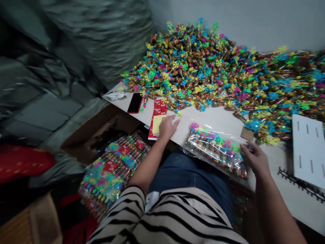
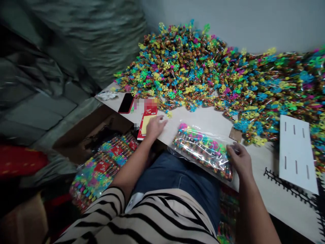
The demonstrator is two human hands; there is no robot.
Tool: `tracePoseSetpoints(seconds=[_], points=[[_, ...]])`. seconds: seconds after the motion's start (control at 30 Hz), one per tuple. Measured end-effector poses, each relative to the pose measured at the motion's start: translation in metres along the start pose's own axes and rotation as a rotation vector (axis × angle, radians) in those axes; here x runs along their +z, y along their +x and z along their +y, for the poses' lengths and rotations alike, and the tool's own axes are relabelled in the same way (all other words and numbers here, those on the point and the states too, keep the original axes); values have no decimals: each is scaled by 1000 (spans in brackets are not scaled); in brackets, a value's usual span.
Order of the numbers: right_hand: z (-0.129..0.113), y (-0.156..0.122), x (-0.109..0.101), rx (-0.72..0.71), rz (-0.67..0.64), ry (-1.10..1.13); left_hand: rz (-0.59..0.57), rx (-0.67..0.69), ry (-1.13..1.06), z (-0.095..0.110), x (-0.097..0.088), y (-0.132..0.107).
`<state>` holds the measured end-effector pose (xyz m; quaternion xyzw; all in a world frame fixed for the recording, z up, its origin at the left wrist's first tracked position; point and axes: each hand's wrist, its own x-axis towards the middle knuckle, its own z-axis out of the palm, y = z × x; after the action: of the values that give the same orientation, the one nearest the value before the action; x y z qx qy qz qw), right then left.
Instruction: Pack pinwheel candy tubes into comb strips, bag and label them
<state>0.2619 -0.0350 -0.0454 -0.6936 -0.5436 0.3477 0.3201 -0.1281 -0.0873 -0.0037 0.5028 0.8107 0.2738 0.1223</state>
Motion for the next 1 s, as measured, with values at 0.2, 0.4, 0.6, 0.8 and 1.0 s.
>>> tracePoseSetpoints(seconds=[0.2,0.4,0.6,0.8,1.0], points=[[-39,-14,1,-613,281,-222,70,-355,253,-77,-29,33],[-95,-52,41,-819,44,-67,89,-449,185,-96,-26,43],[-109,-73,65,-871,-135,-42,121,-472,256,-105,-33,60],[-108,-83,68,-831,-179,-28,-24,-536,105,-118,-54,77],[-112,-86,74,-814,-301,41,121,-397,140,-121,-74,70]])
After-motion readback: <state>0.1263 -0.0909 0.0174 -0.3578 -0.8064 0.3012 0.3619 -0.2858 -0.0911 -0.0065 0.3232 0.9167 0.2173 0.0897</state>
